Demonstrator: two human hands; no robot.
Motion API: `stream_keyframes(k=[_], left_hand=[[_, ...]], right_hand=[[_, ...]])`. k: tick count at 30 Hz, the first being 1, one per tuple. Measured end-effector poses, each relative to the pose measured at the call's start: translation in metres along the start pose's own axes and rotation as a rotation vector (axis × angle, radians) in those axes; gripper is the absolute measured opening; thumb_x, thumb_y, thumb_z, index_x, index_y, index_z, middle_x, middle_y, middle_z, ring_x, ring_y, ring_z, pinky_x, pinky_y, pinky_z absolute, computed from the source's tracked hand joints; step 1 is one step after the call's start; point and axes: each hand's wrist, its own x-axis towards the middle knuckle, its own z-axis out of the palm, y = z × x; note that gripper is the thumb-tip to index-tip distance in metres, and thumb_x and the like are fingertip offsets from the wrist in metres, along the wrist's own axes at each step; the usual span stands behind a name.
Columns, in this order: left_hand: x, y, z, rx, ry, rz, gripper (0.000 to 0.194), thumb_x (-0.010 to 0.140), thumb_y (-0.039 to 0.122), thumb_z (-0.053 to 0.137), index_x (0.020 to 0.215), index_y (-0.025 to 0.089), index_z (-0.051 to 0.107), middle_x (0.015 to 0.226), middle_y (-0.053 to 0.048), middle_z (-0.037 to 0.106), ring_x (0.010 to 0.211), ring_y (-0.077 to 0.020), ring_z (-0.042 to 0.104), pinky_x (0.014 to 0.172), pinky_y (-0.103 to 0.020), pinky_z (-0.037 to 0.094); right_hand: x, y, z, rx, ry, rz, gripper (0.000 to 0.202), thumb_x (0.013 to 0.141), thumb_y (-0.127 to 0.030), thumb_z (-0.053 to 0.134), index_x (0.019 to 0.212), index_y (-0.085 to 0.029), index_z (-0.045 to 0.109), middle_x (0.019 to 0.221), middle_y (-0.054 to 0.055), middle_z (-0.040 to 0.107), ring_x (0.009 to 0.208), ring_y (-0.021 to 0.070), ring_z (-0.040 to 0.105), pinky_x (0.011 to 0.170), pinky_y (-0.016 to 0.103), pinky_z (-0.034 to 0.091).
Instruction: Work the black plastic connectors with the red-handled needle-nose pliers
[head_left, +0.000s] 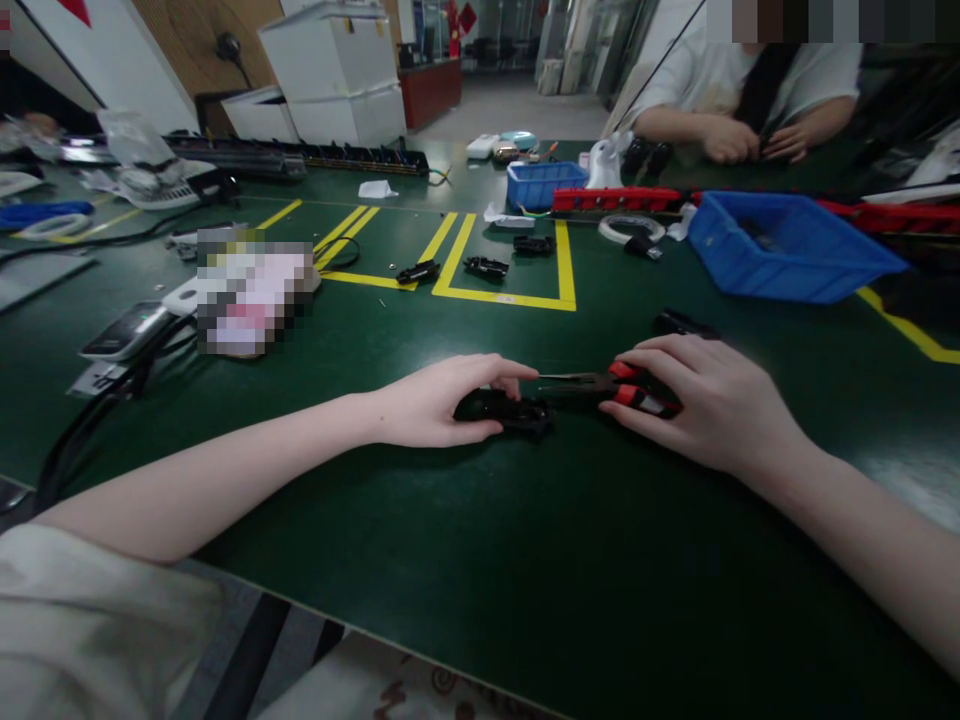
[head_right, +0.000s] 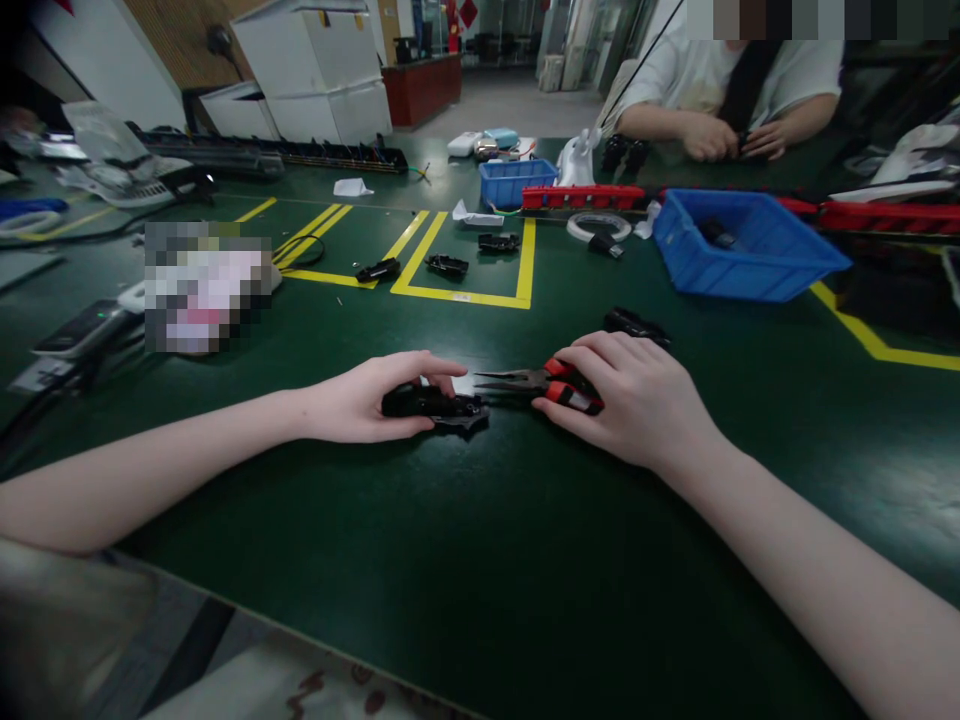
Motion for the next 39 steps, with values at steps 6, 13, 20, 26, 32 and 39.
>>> stream_keyframes(k=[6, 13, 20, 26, 32, 39], left_hand=[[0.0, -0.002, -0.001, 0.074, 0.016, 0.067, 0.05, 0.091, 0.011, 0.053, 0.141, 0.021, 0.051, 0.136, -0.009, 0.065, 0.13, -0.0239, 0.058, 0.117, -0.047, 0.037], [0.0, -0.001, -0.004, 0.06, 0.127, 0.036, 0.045, 0.094, 0.01, 0.044, 0.137, 0.02, 0.055, 0.148, -0.011, 0.054, 0.141, -0.0229, 0.049, 0.118, -0.044, 0.04], [0.004, 0.027, 0.019, 0.106, 0.181, -0.255, 0.071, 0.087, 0.054, 0.068, 0.143, 0.015, 0.047, 0.145, -0.018, 0.051, 0.127, -0.0328, 0.056, 0.104, -0.051, 0.051], [0.006, 0.027, 0.03, 0.186, 0.097, -0.135, 0.074, 0.09, 0.037, 0.063, 0.154, 0.018, 0.031, 0.159, -0.019, 0.038, 0.139, -0.035, 0.048, 0.112, -0.056, 0.044], [0.003, 0.02, 0.028, 0.161, 0.119, 0.01, 0.063, 0.09, 0.01, 0.046, 0.152, 0.015, 0.032, 0.16, -0.019, 0.037, 0.148, -0.0284, 0.04, 0.12, -0.05, 0.038], [0.005, 0.027, 0.027, 0.19, 0.129, -0.001, 0.051, 0.097, 0.02, 0.047, 0.148, 0.018, 0.04, 0.157, -0.017, 0.043, 0.142, -0.0274, 0.048, 0.116, -0.047, 0.042]], right_hand=[[0.001, 0.0, 0.001, -0.026, -0.009, -0.003, 0.04, 0.094, -0.053, 0.057, 0.11, -0.018, 0.066, 0.107, 0.015, 0.069, 0.092, 0.0314, 0.067, 0.074, 0.045, 0.052], [0.002, -0.002, 0.0, 0.01, -0.021, 0.019, 0.037, 0.092, -0.05, 0.06, 0.11, -0.018, 0.067, 0.107, 0.017, 0.07, 0.094, 0.0342, 0.067, 0.075, 0.048, 0.052], [0.002, -0.004, -0.001, -0.023, -0.025, 0.019, 0.037, 0.094, -0.05, 0.056, 0.11, -0.018, 0.065, 0.107, 0.018, 0.07, 0.092, 0.0356, 0.067, 0.073, 0.049, 0.051], [0.001, 0.0, 0.003, -0.046, -0.004, 0.029, 0.039, 0.092, -0.055, 0.058, 0.108, -0.02, 0.066, 0.107, 0.016, 0.071, 0.092, 0.0344, 0.068, 0.07, 0.046, 0.051], [-0.001, -0.004, 0.0, -0.036, 0.011, 0.147, 0.037, 0.09, -0.053, 0.06, 0.111, -0.022, 0.066, 0.108, 0.015, 0.07, 0.094, 0.0346, 0.066, 0.071, 0.046, 0.049], [0.0, -0.004, 0.0, -0.054, 0.03, 0.132, 0.038, 0.089, -0.053, 0.061, 0.11, -0.021, 0.067, 0.107, 0.015, 0.071, 0.094, 0.0341, 0.067, 0.07, 0.045, 0.049]])
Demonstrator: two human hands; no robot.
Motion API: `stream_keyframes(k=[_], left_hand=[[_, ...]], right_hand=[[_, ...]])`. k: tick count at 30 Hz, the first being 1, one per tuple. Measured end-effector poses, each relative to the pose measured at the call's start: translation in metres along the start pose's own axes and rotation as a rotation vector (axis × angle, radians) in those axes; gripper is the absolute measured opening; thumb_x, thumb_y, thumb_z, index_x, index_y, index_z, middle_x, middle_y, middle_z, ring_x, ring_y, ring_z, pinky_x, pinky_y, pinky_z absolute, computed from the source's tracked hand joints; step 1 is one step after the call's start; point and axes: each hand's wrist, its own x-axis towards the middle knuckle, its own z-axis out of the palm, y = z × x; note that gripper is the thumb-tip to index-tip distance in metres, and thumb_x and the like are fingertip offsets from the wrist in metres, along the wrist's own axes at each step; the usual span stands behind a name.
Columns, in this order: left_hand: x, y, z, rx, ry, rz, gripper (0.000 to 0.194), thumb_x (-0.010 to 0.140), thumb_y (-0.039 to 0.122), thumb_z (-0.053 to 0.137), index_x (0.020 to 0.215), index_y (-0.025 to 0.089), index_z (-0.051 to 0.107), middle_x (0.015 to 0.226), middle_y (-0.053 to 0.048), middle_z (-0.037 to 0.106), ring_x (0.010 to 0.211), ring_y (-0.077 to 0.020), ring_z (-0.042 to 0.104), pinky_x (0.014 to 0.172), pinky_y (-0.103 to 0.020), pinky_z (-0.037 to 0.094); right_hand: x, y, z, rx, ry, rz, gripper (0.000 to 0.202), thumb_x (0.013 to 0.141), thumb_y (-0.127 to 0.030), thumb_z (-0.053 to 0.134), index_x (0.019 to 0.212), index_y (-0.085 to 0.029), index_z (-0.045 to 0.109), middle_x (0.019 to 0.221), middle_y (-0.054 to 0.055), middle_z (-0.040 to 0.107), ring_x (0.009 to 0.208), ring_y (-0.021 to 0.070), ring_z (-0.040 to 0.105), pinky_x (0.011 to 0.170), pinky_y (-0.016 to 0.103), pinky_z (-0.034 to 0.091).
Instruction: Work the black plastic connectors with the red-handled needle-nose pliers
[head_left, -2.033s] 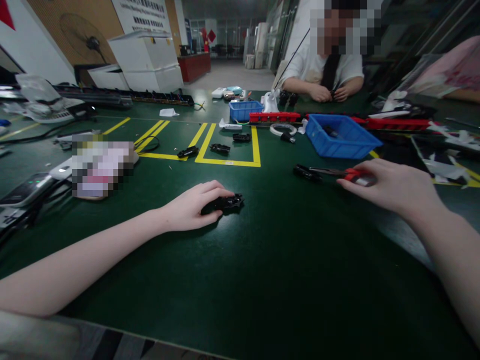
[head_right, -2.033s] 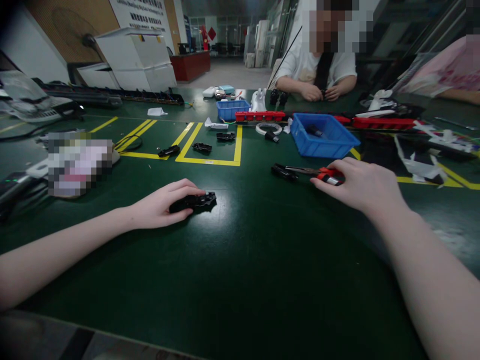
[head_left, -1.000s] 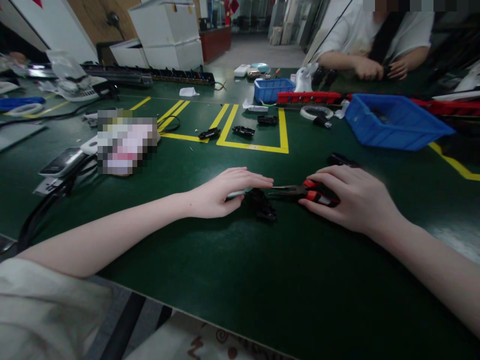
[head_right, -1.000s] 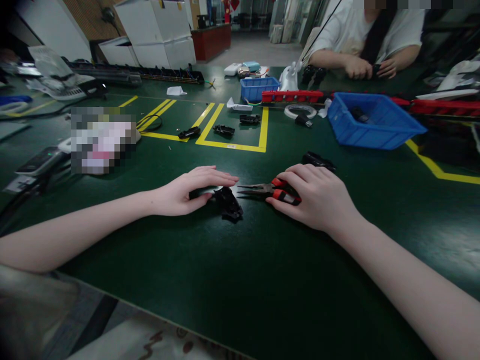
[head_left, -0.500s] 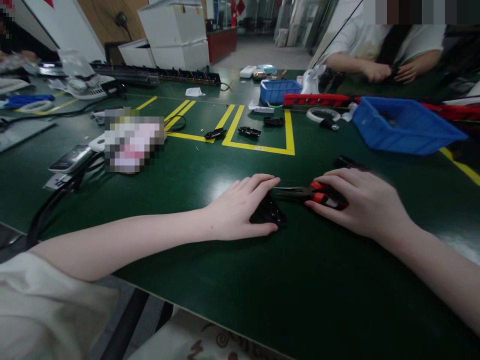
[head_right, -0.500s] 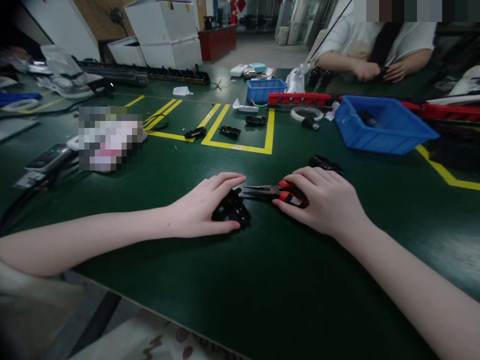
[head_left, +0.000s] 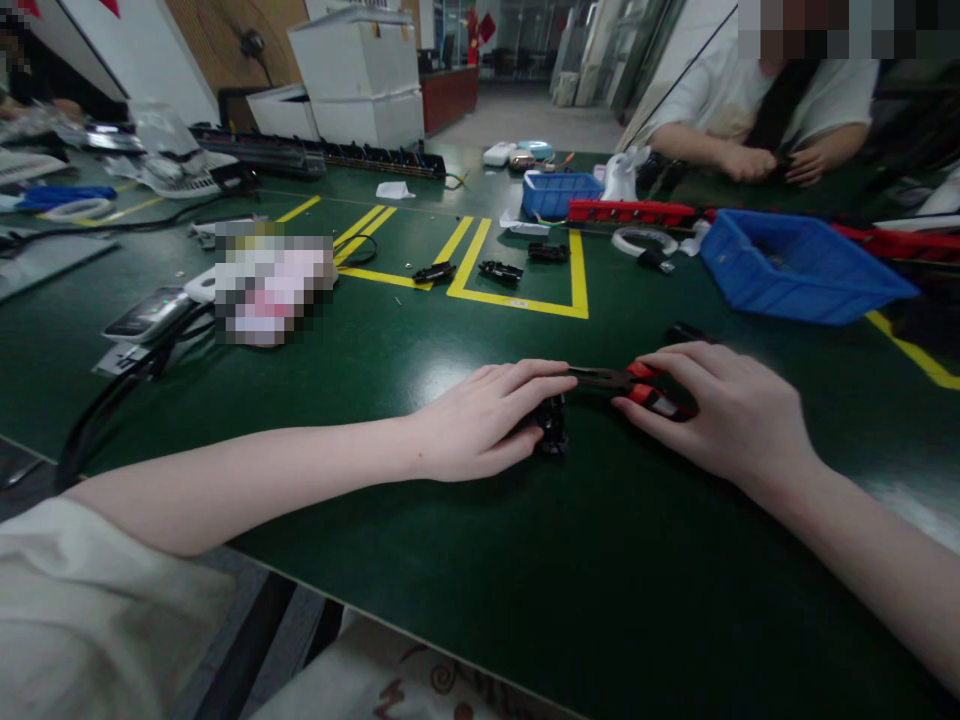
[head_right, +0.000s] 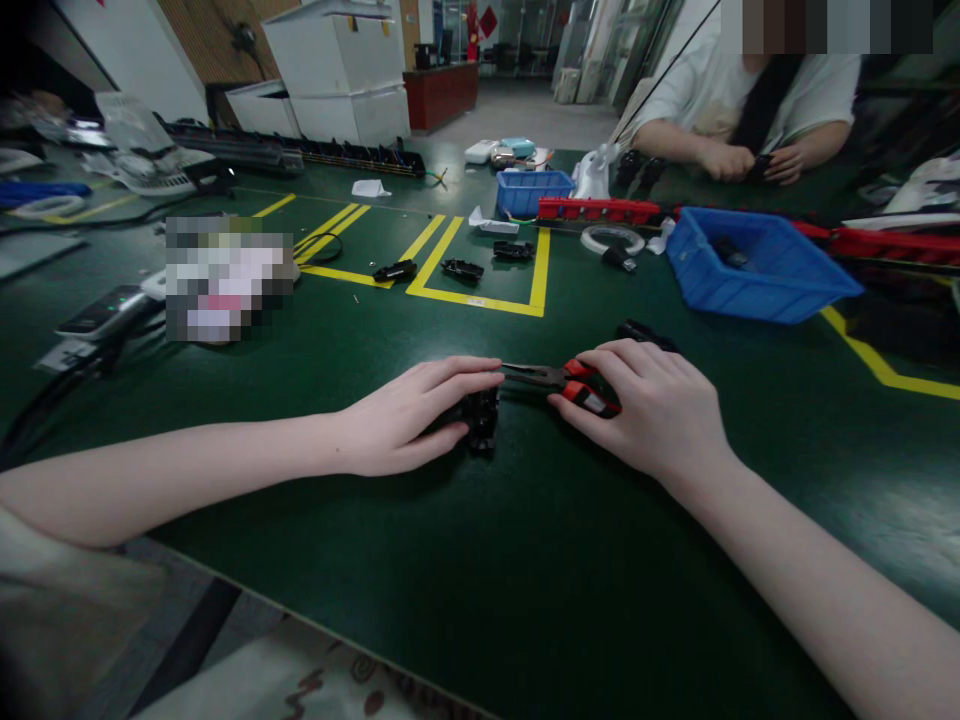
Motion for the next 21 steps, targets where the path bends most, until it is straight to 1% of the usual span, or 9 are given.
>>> stream_keyframes(k=[3, 5, 8, 11, 12, 14, 18, 19, 21], left_hand=[[0.001, 0.003, -0.001, 0.008, -0.042, -0.018, 0.048, 0.098, 0.038, 0.056, 0.142, 0.02, 0.05, 0.156, -0.016, 0.045, 0.138, -0.0316, 0.051, 0.113, -0.051, 0.044], [0.001, 0.003, -0.001, 0.004, -0.072, -0.007, 0.041, 0.096, 0.042, 0.06, 0.131, 0.02, 0.059, 0.155, -0.016, 0.046, 0.136, -0.0333, 0.053, 0.11, -0.052, 0.047], [0.002, 0.0, -0.001, -0.044, -0.092, 0.025, 0.028, 0.096, 0.038, 0.061, 0.114, 0.019, 0.066, 0.149, -0.015, 0.053, 0.132, -0.0307, 0.056, 0.109, -0.049, 0.049], [0.002, -0.003, -0.001, -0.057, -0.089, 0.084, 0.016, 0.096, 0.027, 0.058, 0.106, 0.018, 0.068, 0.143, -0.014, 0.058, 0.136, -0.0286, 0.054, 0.114, -0.049, 0.045], [0.001, -0.003, -0.001, -0.054, -0.082, 0.101, 0.016, 0.096, 0.024, 0.057, 0.107, 0.018, 0.067, 0.143, -0.015, 0.058, 0.137, -0.0283, 0.053, 0.115, -0.049, 0.044], [0.001, -0.004, 0.0, -0.049, -0.057, 0.106, 0.022, 0.095, 0.019, 0.056, 0.115, 0.018, 0.064, 0.143, -0.015, 0.057, 0.136, -0.0278, 0.053, 0.114, -0.048, 0.045], [0.0, -0.007, 0.0, -0.037, -0.012, 0.027, 0.042, 0.092, 0.016, 0.057, 0.134, 0.016, 0.054, 0.145, -0.017, 0.053, 0.132, -0.0277, 0.055, 0.11, -0.047, 0.048], [0.0, -0.008, -0.001, -0.036, -0.015, 0.006, 0.043, 0.092, 0.015, 0.056, 0.134, 0.015, 0.053, 0.143, -0.017, 0.054, 0.13, -0.0272, 0.056, 0.109, -0.046, 0.049], [0.001, -0.011, -0.003, -0.034, -0.045, -0.019, 0.037, 0.093, 0.017, 0.055, 0.13, 0.015, 0.056, 0.136, -0.015, 0.059, 0.124, -0.0258, 0.059, 0.106, -0.044, 0.05]], right_hand=[[0.0, -0.001, 0.0, -0.021, 0.022, -0.016, 0.038, 0.09, -0.052, 0.06, 0.109, -0.019, 0.066, 0.107, 0.016, 0.071, 0.094, 0.0341, 0.067, 0.07, 0.046, 0.051], [0.0, -0.001, -0.001, -0.035, 0.036, -0.009, 0.039, 0.091, -0.052, 0.06, 0.108, -0.018, 0.066, 0.105, 0.017, 0.071, 0.092, 0.0338, 0.067, 0.069, 0.046, 0.052], [0.0, -0.002, -0.002, -0.018, 0.019, 0.033, 0.037, 0.091, -0.051, 0.059, 0.11, -0.019, 0.064, 0.106, 0.017, 0.069, 0.091, 0.0339, 0.066, 0.069, 0.046, 0.053], [0.0, -0.001, -0.002, -0.016, 0.007, 0.039, 0.036, 0.091, -0.051, 0.059, 0.111, -0.021, 0.064, 0.106, 0.016, 0.069, 0.092, 0.0342, 0.066, 0.07, 0.047, 0.054], [0.0, -0.001, -0.002, -0.022, 0.006, 0.032, 0.036, 0.092, -0.051, 0.059, 0.11, -0.02, 0.063, 0.106, 0.017, 0.069, 0.092, 0.0343, 0.066, 0.07, 0.048, 0.054], [-0.001, -0.001, -0.001, -0.034, 0.006, 0.017, 0.037, 0.092, -0.051, 0.059, 0.109, -0.019, 0.063, 0.106, 0.017, 0.069, 0.092, 0.0342, 0.066, 0.07, 0.048, 0.054], [0.0, -0.001, -0.002, -0.031, 0.025, 0.012, 0.035, 0.092, -0.051, 0.059, 0.11, -0.021, 0.063, 0.106, 0.016, 0.069, 0.092, 0.0337, 0.066, 0.07, 0.047, 0.054], [0.0, -0.002, -0.003, -0.029, 0.035, 0.008, 0.034, 0.092, -0.051, 0.059, 0.111, -0.022, 0.062, 0.107, 0.015, 0.068, 0.094, 0.0341, 0.066, 0.07, 0.047, 0.054], [0.001, -0.003, -0.004, -0.024, 0.054, -0.005, 0.034, 0.092, -0.05, 0.06, 0.113, -0.024, 0.062, 0.109, 0.015, 0.068, 0.098, 0.0354, 0.066, 0.072, 0.048, 0.055]])
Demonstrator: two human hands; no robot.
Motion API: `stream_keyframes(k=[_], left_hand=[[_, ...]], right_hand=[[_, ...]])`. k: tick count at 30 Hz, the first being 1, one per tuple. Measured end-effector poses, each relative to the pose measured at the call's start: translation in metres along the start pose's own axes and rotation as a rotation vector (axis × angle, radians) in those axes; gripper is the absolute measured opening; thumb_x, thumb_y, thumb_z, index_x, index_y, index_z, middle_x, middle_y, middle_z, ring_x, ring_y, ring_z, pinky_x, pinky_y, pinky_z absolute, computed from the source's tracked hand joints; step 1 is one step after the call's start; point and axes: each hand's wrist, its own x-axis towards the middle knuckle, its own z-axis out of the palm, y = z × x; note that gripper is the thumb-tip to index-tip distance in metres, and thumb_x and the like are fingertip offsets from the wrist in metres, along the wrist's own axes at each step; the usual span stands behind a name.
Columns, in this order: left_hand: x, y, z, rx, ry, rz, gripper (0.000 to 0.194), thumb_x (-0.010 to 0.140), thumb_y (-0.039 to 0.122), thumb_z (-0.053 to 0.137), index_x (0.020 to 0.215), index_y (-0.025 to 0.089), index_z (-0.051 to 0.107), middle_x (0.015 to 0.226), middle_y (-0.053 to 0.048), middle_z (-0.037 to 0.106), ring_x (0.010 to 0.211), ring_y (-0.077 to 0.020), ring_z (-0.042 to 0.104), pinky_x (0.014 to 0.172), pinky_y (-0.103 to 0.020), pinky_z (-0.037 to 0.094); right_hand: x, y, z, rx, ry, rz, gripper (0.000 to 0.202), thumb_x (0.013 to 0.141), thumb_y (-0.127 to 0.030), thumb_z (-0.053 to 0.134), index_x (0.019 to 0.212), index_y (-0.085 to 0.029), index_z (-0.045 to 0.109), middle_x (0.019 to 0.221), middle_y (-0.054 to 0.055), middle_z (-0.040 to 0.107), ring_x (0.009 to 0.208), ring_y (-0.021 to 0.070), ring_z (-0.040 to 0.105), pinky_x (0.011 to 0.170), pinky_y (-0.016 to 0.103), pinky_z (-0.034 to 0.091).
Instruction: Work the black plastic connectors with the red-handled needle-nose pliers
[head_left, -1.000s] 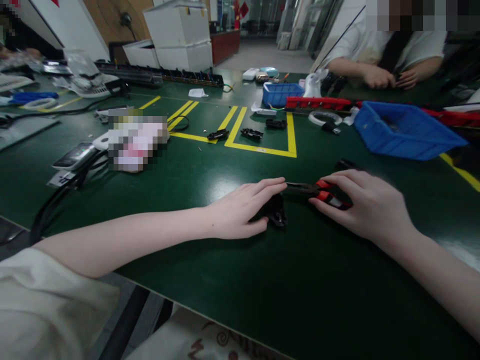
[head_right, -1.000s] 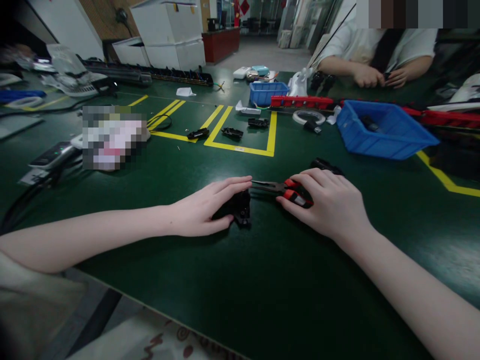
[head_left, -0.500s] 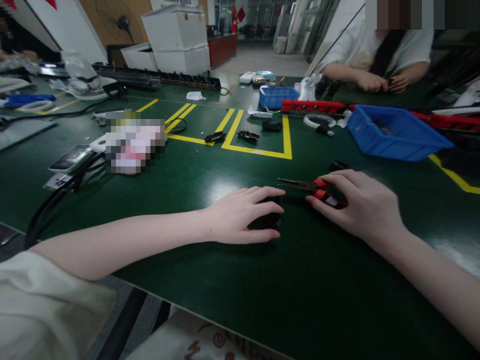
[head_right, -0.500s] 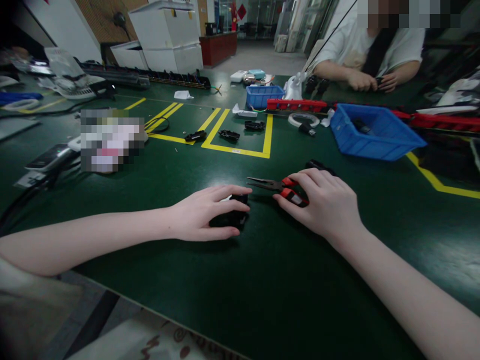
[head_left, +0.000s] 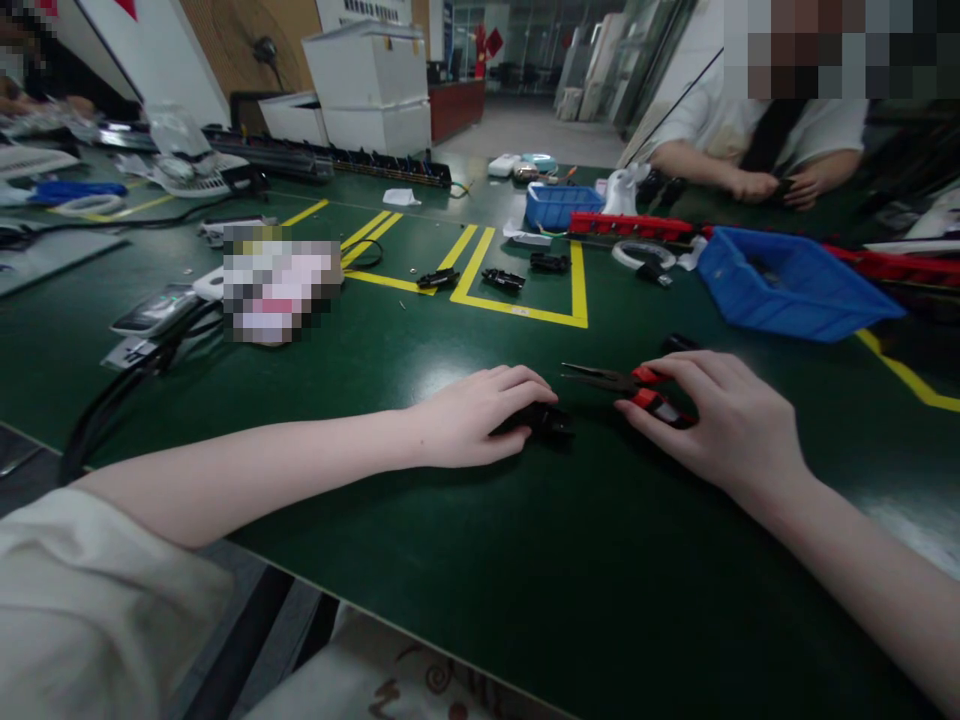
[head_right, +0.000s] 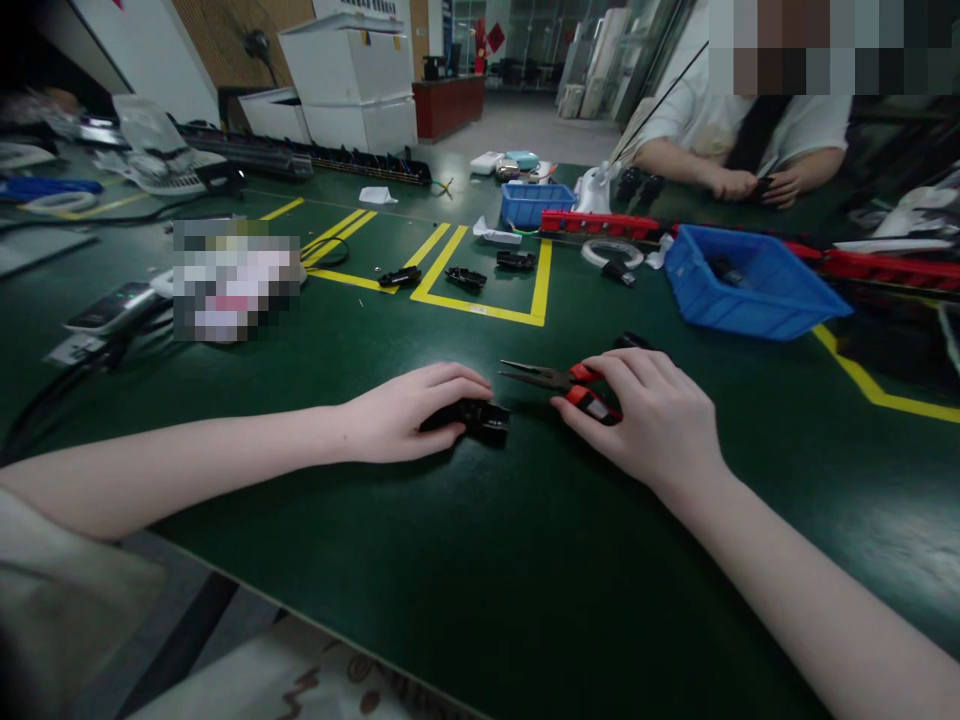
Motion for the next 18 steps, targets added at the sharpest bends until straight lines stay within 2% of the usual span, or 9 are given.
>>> stream_keyframes(k=[4, 12, 18], left_hand=[[0.002, -0.003, -0.002, 0.014, -0.051, 0.006, 0.022, 0.096, 0.023, 0.058, 0.117, 0.016, 0.063, 0.124, -0.012, 0.065, 0.115, -0.0247, 0.063, 0.1, -0.043, 0.05], [0.001, -0.008, -0.002, -0.102, -0.006, -0.06, 0.016, 0.094, 0.026, 0.066, 0.108, 0.019, 0.07, 0.116, -0.008, 0.065, 0.109, -0.0218, 0.062, 0.095, -0.04, 0.051], [0.004, -0.011, -0.004, -0.181, 0.009, -0.097, 0.016, 0.091, 0.026, 0.071, 0.105, 0.019, 0.074, 0.114, -0.008, 0.065, 0.108, -0.0216, 0.062, 0.096, -0.04, 0.051]], right_hand=[[0.0, 0.0, -0.001, 0.022, 0.012, -0.014, 0.035, 0.09, -0.048, 0.063, 0.114, -0.023, 0.064, 0.11, 0.016, 0.069, 0.098, 0.0364, 0.067, 0.074, 0.051, 0.056], [0.0, -0.001, -0.006, 0.109, 0.003, -0.18, 0.033, 0.086, -0.047, 0.067, 0.111, -0.025, 0.067, 0.107, 0.013, 0.074, 0.096, 0.0329, 0.071, 0.078, 0.05, 0.058], [0.002, -0.003, -0.007, 0.102, 0.007, -0.186, 0.031, 0.088, -0.046, 0.065, 0.107, -0.022, 0.068, 0.102, 0.014, 0.075, 0.09, 0.0311, 0.071, 0.074, 0.047, 0.058]])
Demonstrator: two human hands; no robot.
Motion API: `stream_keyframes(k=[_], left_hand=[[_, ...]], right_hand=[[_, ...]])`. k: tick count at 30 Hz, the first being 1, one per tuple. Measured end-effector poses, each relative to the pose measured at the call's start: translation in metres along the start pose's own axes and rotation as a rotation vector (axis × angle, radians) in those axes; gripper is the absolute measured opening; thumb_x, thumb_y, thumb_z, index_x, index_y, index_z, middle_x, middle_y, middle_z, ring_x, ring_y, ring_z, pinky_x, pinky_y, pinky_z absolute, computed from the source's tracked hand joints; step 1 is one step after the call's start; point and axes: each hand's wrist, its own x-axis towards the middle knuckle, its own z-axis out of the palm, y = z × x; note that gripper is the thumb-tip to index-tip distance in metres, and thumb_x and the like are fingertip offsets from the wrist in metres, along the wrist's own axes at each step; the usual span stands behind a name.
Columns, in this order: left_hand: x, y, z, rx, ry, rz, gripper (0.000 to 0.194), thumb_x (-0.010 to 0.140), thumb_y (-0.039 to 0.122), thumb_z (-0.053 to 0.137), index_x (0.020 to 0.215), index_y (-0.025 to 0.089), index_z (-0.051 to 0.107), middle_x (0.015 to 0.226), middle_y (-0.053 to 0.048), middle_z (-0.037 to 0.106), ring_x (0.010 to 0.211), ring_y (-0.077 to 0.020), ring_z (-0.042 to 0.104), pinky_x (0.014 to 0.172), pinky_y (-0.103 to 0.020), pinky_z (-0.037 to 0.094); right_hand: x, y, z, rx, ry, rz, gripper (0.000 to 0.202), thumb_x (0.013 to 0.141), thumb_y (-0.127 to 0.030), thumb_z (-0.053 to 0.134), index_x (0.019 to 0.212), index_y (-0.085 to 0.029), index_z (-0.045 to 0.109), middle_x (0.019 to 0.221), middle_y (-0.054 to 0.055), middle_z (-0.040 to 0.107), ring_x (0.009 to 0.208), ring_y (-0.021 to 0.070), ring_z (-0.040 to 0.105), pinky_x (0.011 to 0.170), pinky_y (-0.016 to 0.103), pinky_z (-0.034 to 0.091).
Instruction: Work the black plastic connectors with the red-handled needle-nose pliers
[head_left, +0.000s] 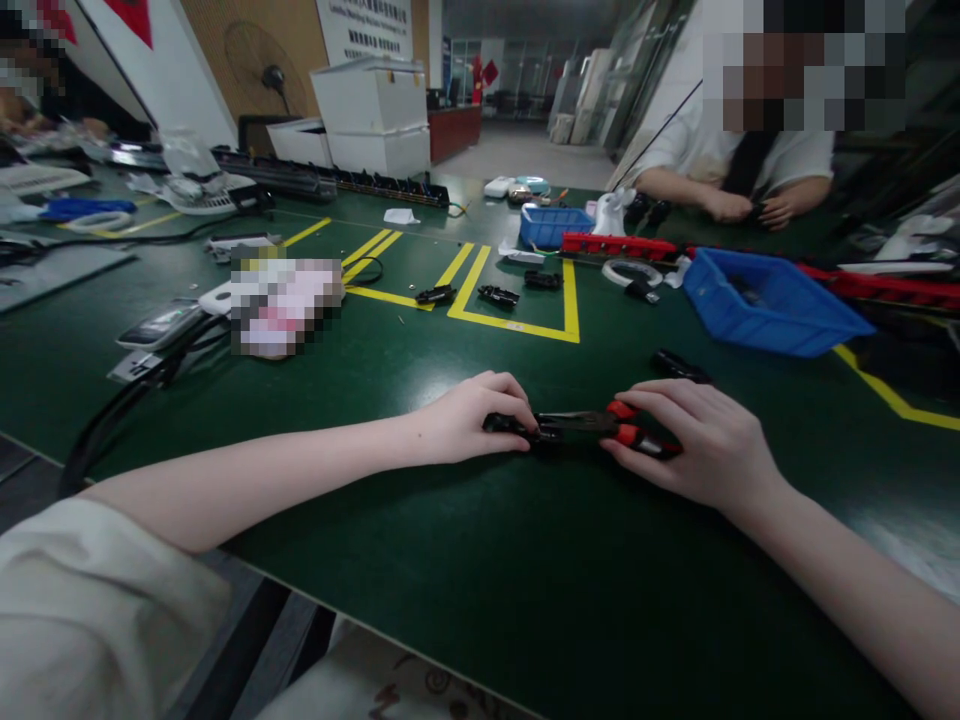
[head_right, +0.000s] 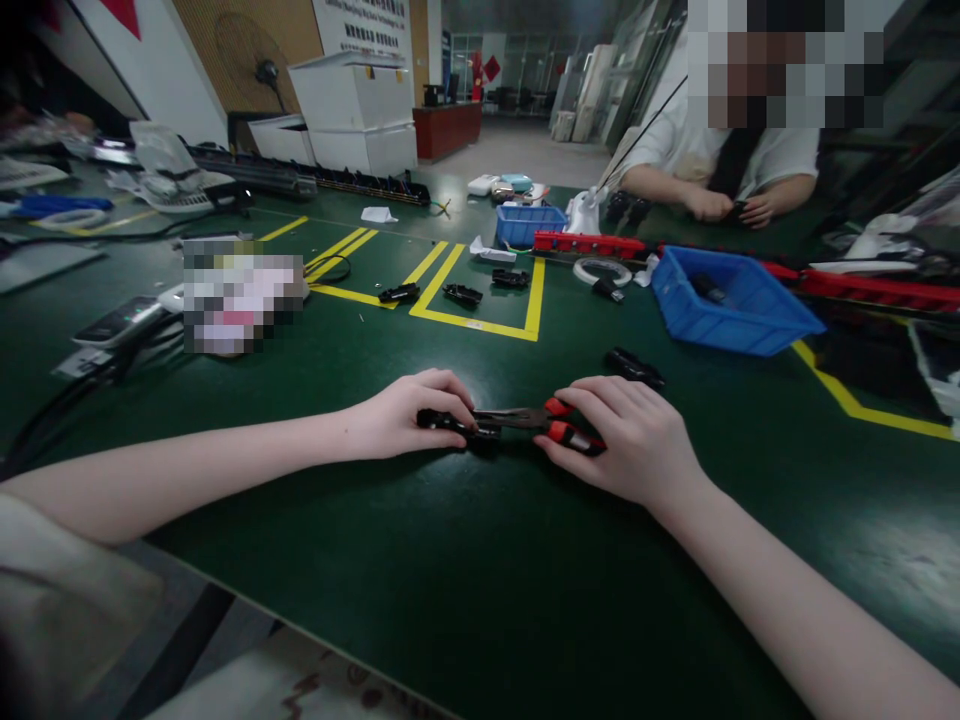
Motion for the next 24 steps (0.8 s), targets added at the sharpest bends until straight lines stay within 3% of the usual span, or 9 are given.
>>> stream_keyframes(k=[8, 24], left_hand=[[0.0004, -0.002, 0.001, -0.011, 0.013, 0.0, 0.013, 0.089, 0.026, 0.073, 0.101, 0.02, 0.076, 0.113, -0.007, 0.065, 0.108, -0.0212, 0.063, 0.096, -0.041, 0.051], [0.0, -0.0018, 0.0005, -0.009, 0.022, 0.007, 0.013, 0.089, 0.026, 0.074, 0.1, 0.02, 0.076, 0.112, -0.007, 0.065, 0.107, -0.0205, 0.062, 0.095, -0.039, 0.051]], right_hand=[[-0.0026, 0.0005, 0.0031, 0.058, -0.033, -0.01, 0.029, 0.087, -0.045, 0.068, 0.103, -0.021, 0.07, 0.098, 0.011, 0.073, 0.082, 0.0248, 0.069, 0.07, 0.04, 0.057], [-0.002, -0.0028, 0.0032, 0.06, -0.004, -0.026, 0.029, 0.087, -0.044, 0.068, 0.107, -0.023, 0.067, 0.099, 0.01, 0.074, 0.086, 0.0272, 0.071, 0.073, 0.044, 0.059]])
